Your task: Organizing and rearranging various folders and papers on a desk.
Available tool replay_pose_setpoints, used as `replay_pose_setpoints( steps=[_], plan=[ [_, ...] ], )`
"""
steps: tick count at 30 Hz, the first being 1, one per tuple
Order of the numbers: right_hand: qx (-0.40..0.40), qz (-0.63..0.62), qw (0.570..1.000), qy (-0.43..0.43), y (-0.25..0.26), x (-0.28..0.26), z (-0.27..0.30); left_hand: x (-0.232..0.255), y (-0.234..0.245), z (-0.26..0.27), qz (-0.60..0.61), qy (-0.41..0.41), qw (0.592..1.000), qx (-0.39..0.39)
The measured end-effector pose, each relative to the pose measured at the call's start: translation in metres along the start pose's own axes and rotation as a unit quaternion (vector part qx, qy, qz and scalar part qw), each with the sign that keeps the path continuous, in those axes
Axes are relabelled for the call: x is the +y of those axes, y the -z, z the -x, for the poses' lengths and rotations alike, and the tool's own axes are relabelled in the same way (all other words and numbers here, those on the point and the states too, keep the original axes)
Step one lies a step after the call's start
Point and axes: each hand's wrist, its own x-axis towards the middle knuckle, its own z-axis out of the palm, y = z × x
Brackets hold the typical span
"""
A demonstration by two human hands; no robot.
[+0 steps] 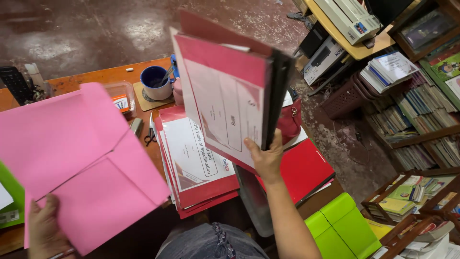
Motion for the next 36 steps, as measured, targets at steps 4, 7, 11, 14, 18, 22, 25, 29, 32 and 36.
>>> replay_pose_setpoints(
  steps=[4, 7, 11, 14, 18, 22, 25, 29, 32, 36],
  plan=[
    [-0.025, 0.09, 0.985, 0.148, -0.024, -0.005, 0.011, 0.019, 0.029, -0.011, -0.099, 0.041, 0.993, 0.057],
    [-0.033, 0.085, 0.983, 0.16, -0.04, 0.006, 0.019, -0.023, 0.09, -0.041, -0.193, -0.013, 0.979, 0.061],
    [-0.019, 0.08, 0.984, 0.16, -0.057, 0.022, 0.028, -0.061, 0.109, -0.057, -0.42, 0.021, 0.893, 0.16],
    [0.008, 0.107, 0.978, 0.176, -0.069, 0.025, 0.032, -0.069, 0.09, -0.059, -0.543, 0.038, 0.821, 0.173],
    [0.035, 0.141, 0.971, 0.191, -0.087, 0.036, 0.042, -0.043, 0.001, -0.056, -0.614, 0.179, 0.736, 0.224],
    [0.05, 0.173, 0.97, 0.163, -0.101, 0.066, 0.066, -0.071, -0.08, -0.03, -0.691, 0.037, 0.715, 0.098],
    [-0.005, 0.132, 0.958, 0.256, -0.111, 0.069, 0.075, -0.06, -0.189, 0.019, -0.486, 0.012, 0.868, -0.1],
    [0.0, 0.126, 0.967, 0.221, -0.122, 0.065, 0.09, -0.015, -0.286, 0.099, -0.139, -0.153, 0.908, -0.364],
    [-0.052, -0.043, 0.998, 0.018, -0.123, 0.076, 0.102, -0.048, -0.288, 0.108, -0.164, -0.134, 0.933, -0.292],
    [-0.143, 0.197, 0.931, 0.271, -0.101, 0.088, 0.097, -0.051, -0.275, 0.102, -0.205, -0.214, 0.942, -0.154]
  ],
)
